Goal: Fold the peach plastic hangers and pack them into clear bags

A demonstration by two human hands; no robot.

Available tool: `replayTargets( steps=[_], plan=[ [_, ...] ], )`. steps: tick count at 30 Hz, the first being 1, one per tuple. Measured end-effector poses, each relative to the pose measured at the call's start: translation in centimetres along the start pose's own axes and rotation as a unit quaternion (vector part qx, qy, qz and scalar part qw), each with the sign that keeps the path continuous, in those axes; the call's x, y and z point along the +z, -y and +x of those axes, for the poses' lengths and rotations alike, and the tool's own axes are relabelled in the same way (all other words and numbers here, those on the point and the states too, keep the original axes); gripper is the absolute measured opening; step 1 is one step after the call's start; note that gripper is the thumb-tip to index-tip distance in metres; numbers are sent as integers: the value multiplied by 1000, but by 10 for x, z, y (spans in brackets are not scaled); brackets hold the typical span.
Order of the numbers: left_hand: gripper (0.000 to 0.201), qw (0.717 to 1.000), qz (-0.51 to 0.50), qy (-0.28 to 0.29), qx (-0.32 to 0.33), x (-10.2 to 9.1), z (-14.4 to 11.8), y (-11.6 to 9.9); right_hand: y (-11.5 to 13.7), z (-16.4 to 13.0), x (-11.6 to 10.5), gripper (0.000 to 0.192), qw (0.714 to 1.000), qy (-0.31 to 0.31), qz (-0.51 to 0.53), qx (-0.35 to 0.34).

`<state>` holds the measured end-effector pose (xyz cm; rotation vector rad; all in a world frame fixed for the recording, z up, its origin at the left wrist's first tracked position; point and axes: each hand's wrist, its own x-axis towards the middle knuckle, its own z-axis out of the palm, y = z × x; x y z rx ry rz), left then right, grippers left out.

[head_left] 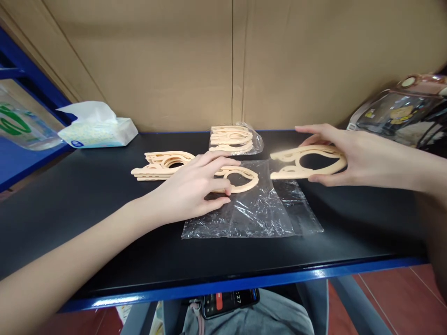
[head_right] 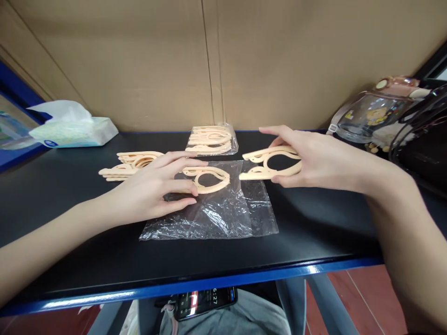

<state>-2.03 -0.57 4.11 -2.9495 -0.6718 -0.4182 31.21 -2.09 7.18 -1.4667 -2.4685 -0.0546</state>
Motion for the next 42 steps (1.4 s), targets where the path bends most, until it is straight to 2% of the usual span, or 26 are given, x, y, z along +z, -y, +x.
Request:
replayTargets(
  steps=[3,10,20,27,29,31,36,39,42],
  plan=[
    [12,1000,-17,15,-8,1,-1,3,0,-1,2,83,999,41,-5,-4],
    [14,997,-51,35,-40,2,-1,4,13,-7,4,86,991,104,50,-70],
    [22,995,-72,53,-52,8,-2,8,41,-12,14,85,987,106,14,-116],
    [34,994,-71,65,-59,8,-2,9,57,-5,29,92,986,118,36,-109],
    [40,993,-72,71,-69,9,-3,10,56,-5,30,91,986,113,49,-108],
    [55,990,-82,79,-80,9,-4,11,49,-6,28,93,984,119,67,-110],
    [93,981,-123,127,-81,10,-5,8,27,-8,21,98,977,174,99,-72],
    [100,978,-118,150,-89,10,-5,4,31,-6,26,94,976,171,113,-67],
    [101,976,-109,161,-101,12,-4,2,46,-2,35,89,977,142,124,-101]
  ],
)
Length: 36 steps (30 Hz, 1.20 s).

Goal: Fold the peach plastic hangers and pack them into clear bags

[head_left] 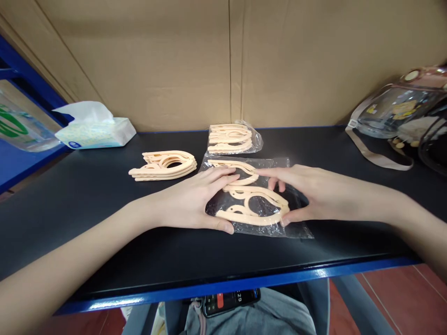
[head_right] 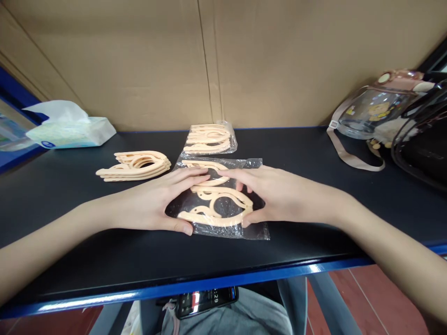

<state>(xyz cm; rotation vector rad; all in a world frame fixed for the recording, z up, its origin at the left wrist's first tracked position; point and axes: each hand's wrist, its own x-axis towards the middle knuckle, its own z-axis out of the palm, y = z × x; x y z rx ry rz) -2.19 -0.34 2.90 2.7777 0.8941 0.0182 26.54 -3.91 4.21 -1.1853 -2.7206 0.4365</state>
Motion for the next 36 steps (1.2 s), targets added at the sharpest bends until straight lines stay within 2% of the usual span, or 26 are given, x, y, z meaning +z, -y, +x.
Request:
replayTargets(
  steps=[4,8,15,25,31,36],
  plan=[
    [103,1000,3,11,-10,0,0,-1,6,7,8,82,999,-21,18,-38],
    [103,1000,8,20,-13,-2,1,-2,-6,4,3,81,997,4,68,-38],
    [103,1000,-2,16,-1,-1,0,-1,-12,13,14,76,992,-34,114,-34],
    [100,1000,-6,9,5,-1,1,-2,-2,18,18,67,995,-53,83,-14],
    [98,1000,-8,-4,22,1,0,1,0,19,21,67,996,-76,47,-22],
    [98,1000,-10,-4,20,1,0,0,-3,19,19,68,997,-71,26,-21]
  ],
)
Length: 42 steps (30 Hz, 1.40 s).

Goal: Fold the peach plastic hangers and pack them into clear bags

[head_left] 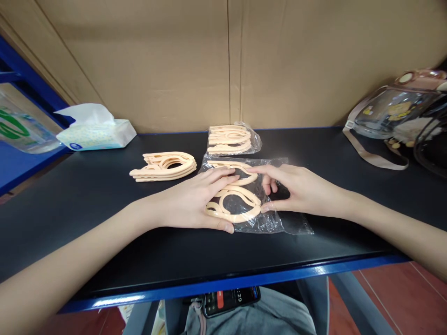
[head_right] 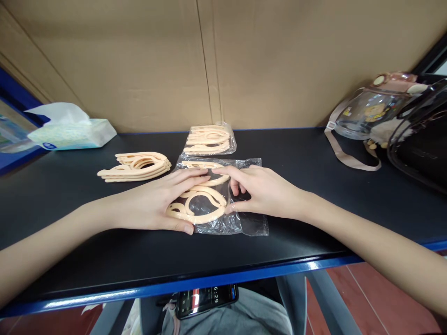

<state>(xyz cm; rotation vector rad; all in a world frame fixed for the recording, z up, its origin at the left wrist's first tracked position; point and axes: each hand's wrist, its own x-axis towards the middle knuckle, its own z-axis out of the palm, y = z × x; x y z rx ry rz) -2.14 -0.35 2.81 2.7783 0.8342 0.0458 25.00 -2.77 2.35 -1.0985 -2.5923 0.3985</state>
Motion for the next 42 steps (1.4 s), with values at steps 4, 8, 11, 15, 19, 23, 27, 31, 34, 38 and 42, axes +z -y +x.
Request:
replayTargets(
  steps=[4,8,11,15,19,23,27,31,34,38,42],
  plan=[
    [100,1000,7,13,-26,0,0,-3,-8,-1,-8,57,999,-22,-25,36],
    [102,999,9,23,-47,1,0,-10,-14,0,-15,51,994,-55,-27,92],
    [103,998,10,38,-52,1,-1,-18,-16,2,-16,48,992,-63,-5,110],
    [99,998,12,27,-59,-8,-6,-14,-17,3,-14,47,991,-67,13,112],
    [104,993,57,-44,-96,-27,-14,16,-20,2,-14,50,990,-80,19,114],
    [107,979,89,-35,-181,-47,-26,49,-22,0,-15,51,990,-87,14,109],
    [80,972,68,-42,-221,-57,-36,60,-22,0,-15,51,991,-91,15,98],
    [69,977,48,-55,-198,-59,-41,64,-21,0,-15,50,991,-93,10,94],
    [69,975,42,-63,-208,-62,-40,67,-20,0,-16,49,991,-96,9,94],
    [69,971,49,-111,-207,-62,-30,57,-14,0,-17,39,984,-148,-19,93],
    [64,968,100,-215,-77,-45,-11,20,2,0,-16,32,971,-210,54,96]
  ],
)
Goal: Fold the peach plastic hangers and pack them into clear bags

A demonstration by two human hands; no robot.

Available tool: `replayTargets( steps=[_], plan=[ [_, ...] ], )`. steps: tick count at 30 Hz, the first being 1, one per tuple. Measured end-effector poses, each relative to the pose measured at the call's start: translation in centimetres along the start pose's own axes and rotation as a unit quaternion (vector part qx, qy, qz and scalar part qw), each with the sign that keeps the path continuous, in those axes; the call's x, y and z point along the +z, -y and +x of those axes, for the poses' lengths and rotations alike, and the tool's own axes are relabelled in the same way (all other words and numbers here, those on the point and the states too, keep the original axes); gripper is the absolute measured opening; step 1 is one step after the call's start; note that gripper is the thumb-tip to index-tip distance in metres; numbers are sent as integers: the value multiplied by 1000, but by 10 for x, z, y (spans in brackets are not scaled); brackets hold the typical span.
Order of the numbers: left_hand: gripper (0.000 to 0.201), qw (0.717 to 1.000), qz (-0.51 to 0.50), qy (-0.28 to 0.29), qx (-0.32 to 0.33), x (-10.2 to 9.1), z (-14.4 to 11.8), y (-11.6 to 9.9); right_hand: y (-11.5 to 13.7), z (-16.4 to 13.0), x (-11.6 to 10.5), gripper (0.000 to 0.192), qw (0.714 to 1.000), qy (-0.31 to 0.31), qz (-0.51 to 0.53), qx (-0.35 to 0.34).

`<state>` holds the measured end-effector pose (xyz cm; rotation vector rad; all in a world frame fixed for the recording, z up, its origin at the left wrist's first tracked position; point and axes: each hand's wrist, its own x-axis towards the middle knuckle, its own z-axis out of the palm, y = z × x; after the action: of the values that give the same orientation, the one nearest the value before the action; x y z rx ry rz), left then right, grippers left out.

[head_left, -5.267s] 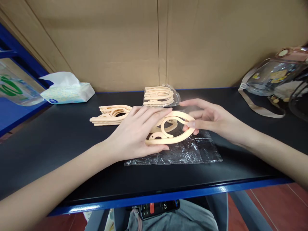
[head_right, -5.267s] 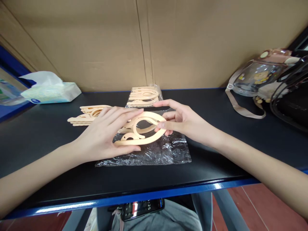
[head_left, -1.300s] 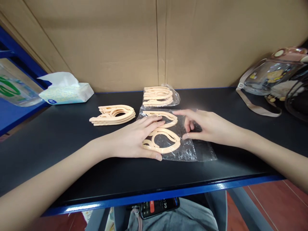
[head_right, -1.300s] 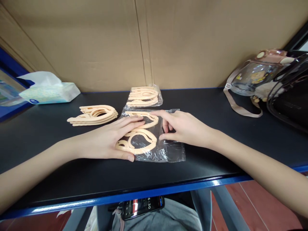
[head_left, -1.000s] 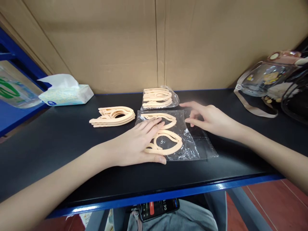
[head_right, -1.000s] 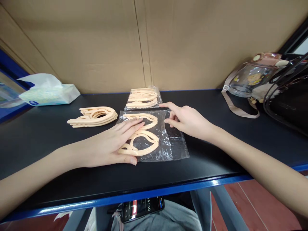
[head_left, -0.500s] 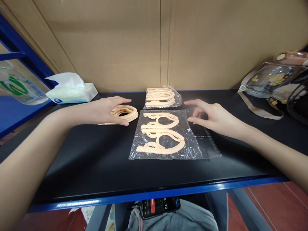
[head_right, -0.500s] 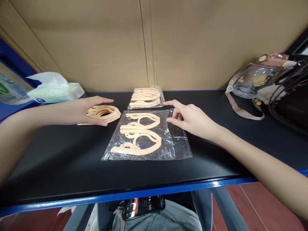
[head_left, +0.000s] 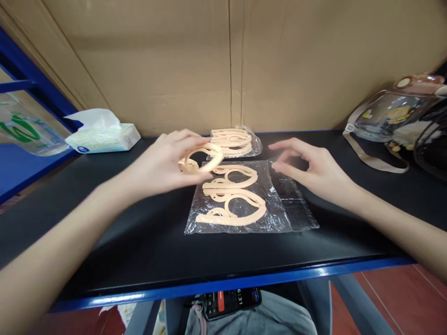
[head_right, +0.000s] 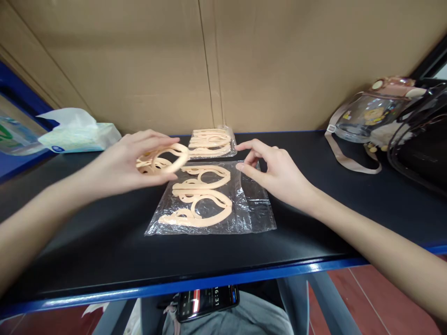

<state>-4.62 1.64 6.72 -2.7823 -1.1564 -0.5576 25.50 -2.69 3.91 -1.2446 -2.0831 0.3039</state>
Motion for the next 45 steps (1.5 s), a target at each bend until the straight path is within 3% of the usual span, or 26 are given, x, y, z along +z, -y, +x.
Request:
replayTargets(
  steps=[4,8,15,22,26,29,33,35,37,40,45],
  plan=[
    [61,994,47,-62,82,18,-2,-51,17,-6,8,37,986,42,160,19],
    [55,987,68,-83,118,28,-5,-71,21,-5,14,38,963,93,251,33],
    [59,981,97,-96,135,34,-5,-64,8,0,12,45,938,113,315,91],
    [71,980,119,-112,118,29,-4,-42,-3,4,3,45,930,67,338,126],
    [65,982,106,-98,119,27,-3,-34,-7,6,0,45,936,54,321,133],
    [64,985,84,-88,120,28,-3,-32,-7,5,0,45,959,50,259,104],
    [60,988,44,-87,116,32,-4,-36,-4,0,3,62,995,31,70,-61],
    [58,989,28,-87,115,34,-4,-39,-2,-2,5,72,988,49,-7,-144],
    [58,990,16,-85,110,36,-5,-43,0,-3,6,73,980,67,-54,-182],
    [62,993,-4,-68,91,39,-5,-46,1,-3,5,71,977,71,-78,-183],
    [80,998,-36,30,51,39,-5,-39,-7,2,-20,82,989,87,-56,-106]
  ],
)
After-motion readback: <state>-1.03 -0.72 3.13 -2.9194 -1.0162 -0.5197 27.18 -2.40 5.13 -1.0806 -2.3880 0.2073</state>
